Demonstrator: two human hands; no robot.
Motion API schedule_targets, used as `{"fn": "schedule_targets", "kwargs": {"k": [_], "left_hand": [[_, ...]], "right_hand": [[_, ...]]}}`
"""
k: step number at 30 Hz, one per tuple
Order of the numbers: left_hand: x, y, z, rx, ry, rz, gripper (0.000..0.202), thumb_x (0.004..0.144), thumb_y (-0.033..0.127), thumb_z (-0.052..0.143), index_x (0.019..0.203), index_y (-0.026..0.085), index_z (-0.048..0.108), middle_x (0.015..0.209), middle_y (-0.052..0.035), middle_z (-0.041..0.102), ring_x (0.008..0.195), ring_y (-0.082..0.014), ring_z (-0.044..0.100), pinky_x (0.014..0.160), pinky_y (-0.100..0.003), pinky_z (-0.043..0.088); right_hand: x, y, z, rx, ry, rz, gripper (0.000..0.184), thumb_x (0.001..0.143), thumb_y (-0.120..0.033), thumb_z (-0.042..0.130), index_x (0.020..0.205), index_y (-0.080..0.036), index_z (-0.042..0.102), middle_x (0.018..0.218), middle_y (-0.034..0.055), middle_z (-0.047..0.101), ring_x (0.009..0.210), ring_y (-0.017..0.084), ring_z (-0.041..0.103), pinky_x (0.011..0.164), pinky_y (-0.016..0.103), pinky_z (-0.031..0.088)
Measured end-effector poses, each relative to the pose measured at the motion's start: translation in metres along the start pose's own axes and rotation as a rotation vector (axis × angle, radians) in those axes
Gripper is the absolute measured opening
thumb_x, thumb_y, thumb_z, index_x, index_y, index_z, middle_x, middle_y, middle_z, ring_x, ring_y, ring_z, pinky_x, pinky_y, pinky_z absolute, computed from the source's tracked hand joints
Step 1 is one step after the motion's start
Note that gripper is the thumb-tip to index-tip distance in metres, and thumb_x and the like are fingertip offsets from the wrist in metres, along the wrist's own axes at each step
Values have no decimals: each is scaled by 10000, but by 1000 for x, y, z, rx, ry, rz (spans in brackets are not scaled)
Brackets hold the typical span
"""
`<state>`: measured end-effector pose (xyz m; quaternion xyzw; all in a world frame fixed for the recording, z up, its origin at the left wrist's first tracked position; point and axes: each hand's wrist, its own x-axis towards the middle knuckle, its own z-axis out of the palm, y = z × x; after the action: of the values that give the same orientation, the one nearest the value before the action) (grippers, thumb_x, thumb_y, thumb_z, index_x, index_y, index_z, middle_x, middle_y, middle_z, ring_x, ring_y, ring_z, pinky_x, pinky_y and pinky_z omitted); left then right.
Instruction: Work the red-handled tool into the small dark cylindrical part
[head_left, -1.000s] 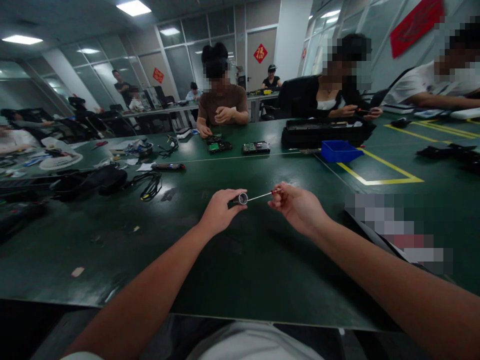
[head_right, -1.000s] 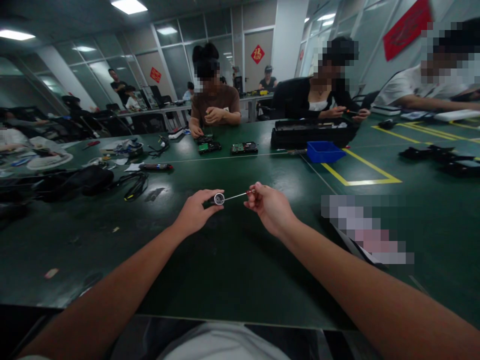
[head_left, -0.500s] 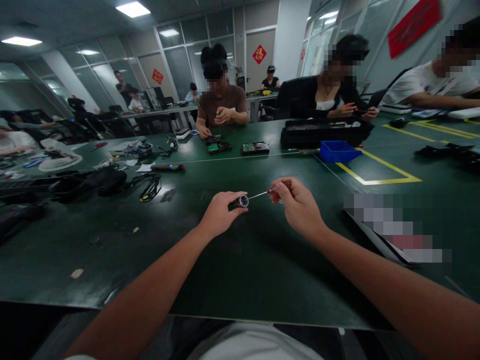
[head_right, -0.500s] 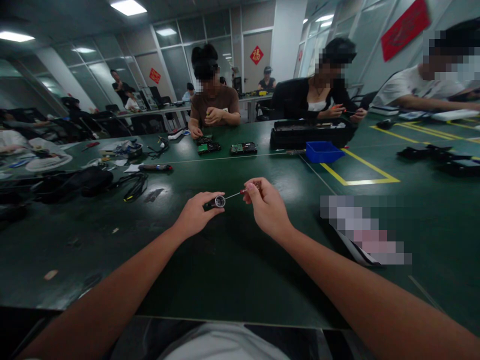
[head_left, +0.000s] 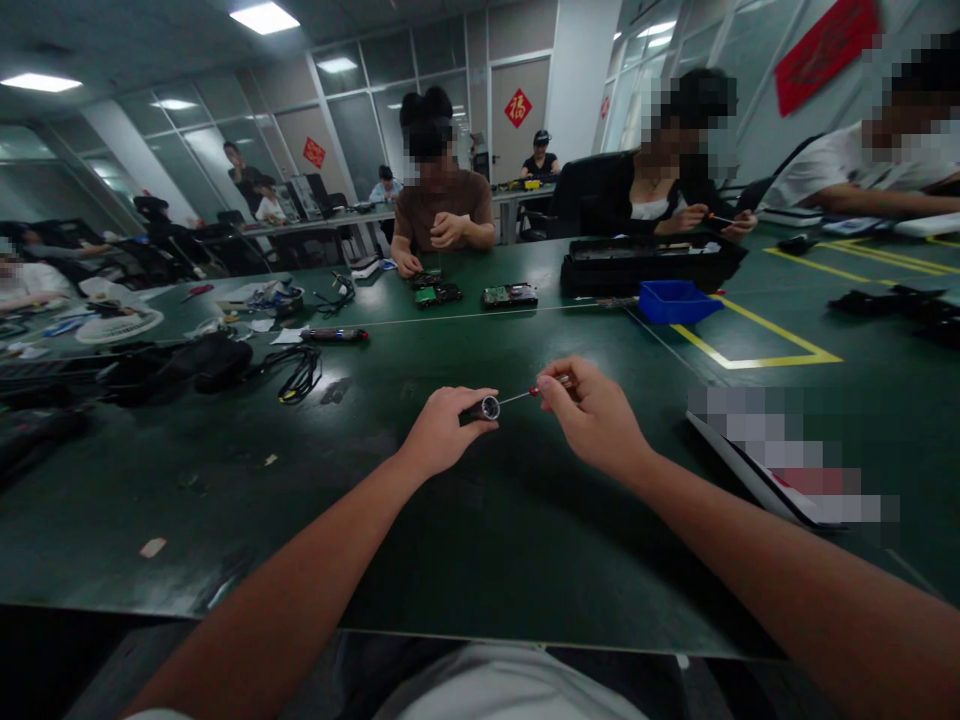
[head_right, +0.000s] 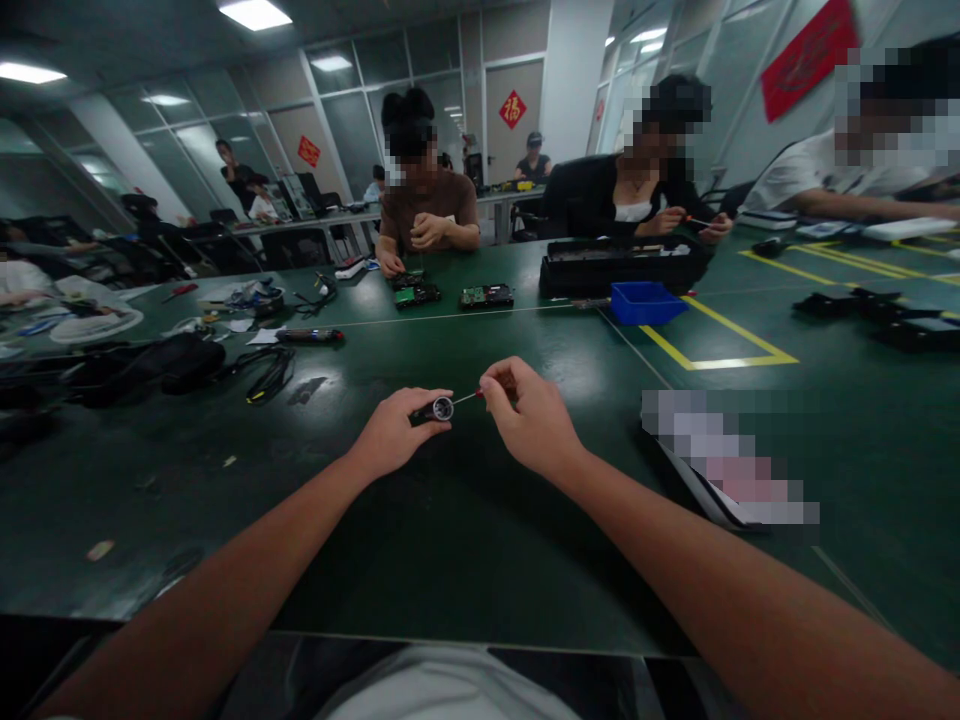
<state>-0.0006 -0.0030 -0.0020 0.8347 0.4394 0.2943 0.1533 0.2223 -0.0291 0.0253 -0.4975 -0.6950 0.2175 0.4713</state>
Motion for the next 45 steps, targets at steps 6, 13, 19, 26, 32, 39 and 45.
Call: {"fn": "schedule_targets", "kwargs": {"k": [6,13,19,26,32,39,45], "left_hand": [[0,-1,2,2,-21,-7,411,843,314,727,1247,279,657,1126,-42,712,1019,-239,611,949,-426,445],[0,-2,1,-1,-6,-8,416,845,314,727,1252,279,653,1121,-36,711,1022,-239,608,940,-412,444],[0,-1,0,2,2,-31,418,833,300,741,1242,274,659,1099,-28,712,1003,-232,611,940,-401,444],[0,2,-1,14,-3,-43,418,851,327,719,1258,265,651,1065,-38,712,977,-243,606,924,-417,446],[1,3,-3,38,50,57,409,878,318,695,1279,272,626,1216,-35,690,1120,-237,587,1001,-431,399],[2,3,-2,69,-53,-28,385,876,293,694,1257,268,639,1158,-31,707,1057,-241,596,977,-455,399],[1,3,-2,72,-49,-26,391,875,309,697,1260,273,640,1145,-32,706,1036,-242,596,964,-453,401]], "right_hand": [[-2,0,0,-10,-42,-46,186,958,-351,486,963,-215,612,749,11,671,693,176,639,633,307,441],[-2,0,0,-76,-25,-40,233,989,-376,444,1014,-217,613,723,4,629,603,159,565,563,301,386],[-3,4,0,1,-93,-50,273,1012,-395,389,969,-227,600,703,-6,579,660,170,570,623,318,416],[-1,6,7,234,41,47,176,939,-369,534,1016,-216,573,875,37,652,779,185,615,715,345,488],[15,22,7,751,45,435,232,849,-438,621,809,-210,611,712,1,588,629,146,558,726,362,542],[16,32,9,580,125,336,199,889,-411,597,855,-216,617,792,21,643,683,160,604,692,346,521],[8,18,7,281,98,152,239,947,-421,507,905,-208,607,777,33,654,709,183,614,690,363,492]]}}
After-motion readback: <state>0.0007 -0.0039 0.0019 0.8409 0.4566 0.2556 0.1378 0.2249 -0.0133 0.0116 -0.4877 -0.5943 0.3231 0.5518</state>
